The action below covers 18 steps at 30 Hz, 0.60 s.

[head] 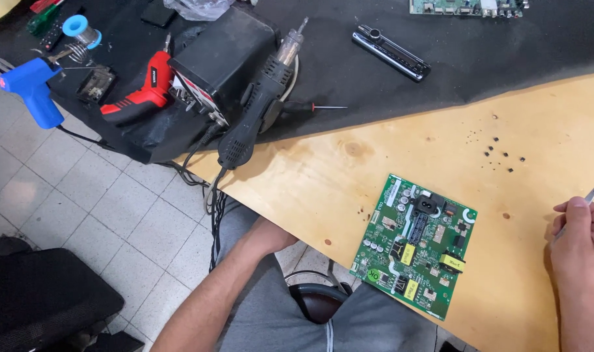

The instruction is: A person uses a soldering iron and tweezers to work on a small component on a green circuit board at a repair bench.

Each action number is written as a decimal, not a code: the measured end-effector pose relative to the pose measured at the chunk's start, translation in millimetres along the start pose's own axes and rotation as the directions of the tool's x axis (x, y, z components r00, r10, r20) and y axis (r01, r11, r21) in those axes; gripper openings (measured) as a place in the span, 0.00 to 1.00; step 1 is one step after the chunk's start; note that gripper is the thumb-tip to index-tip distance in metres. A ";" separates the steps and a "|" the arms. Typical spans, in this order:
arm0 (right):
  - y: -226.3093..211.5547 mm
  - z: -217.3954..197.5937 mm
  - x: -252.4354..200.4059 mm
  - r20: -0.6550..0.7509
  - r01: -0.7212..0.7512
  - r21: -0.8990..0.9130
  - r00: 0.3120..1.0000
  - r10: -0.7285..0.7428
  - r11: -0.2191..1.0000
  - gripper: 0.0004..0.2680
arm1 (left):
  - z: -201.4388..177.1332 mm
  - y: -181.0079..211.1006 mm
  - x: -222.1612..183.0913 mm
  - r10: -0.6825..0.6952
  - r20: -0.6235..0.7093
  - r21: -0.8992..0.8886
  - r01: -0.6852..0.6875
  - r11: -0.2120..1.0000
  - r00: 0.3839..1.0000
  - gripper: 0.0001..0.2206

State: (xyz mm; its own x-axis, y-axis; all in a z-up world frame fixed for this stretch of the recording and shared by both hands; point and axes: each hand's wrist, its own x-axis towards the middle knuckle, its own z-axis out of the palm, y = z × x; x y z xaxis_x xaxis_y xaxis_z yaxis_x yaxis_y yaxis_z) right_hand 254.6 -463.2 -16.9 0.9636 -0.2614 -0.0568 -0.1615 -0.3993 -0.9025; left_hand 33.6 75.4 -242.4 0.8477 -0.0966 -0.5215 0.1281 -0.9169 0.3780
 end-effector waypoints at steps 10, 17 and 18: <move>14.2 -6.2 6.6 0.019 0.111 -0.072 0.994 -0.110 0.991 0.12 | -99.9 100.7 -48.5 -0.020 0.055 -0.013 0.021 1.000 0.998 0.33; 3.7 -3.1 0.5 0.005 0.039 -0.061 0.999 -0.039 0.997 0.11 | -104.6 110.3 -54.4 -0.037 0.094 -0.018 0.039 0.999 0.995 0.35; 1.9 -3.6 -2.3 -0.003 0.012 -0.037 1.000 -0.012 0.999 0.11 | -105.3 111.1 -54.6 -0.038 0.099 -0.018 0.040 0.999 0.994 0.35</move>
State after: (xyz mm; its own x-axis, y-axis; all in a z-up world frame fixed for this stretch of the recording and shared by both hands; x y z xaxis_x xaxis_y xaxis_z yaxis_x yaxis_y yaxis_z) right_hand 251.3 -466.5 -17.0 0.9647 -0.2595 -0.0449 -0.1582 -0.4346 -0.8866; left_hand 55.6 19.6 -91.3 0.7869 -0.0997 -0.6090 0.1711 -0.9129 0.3705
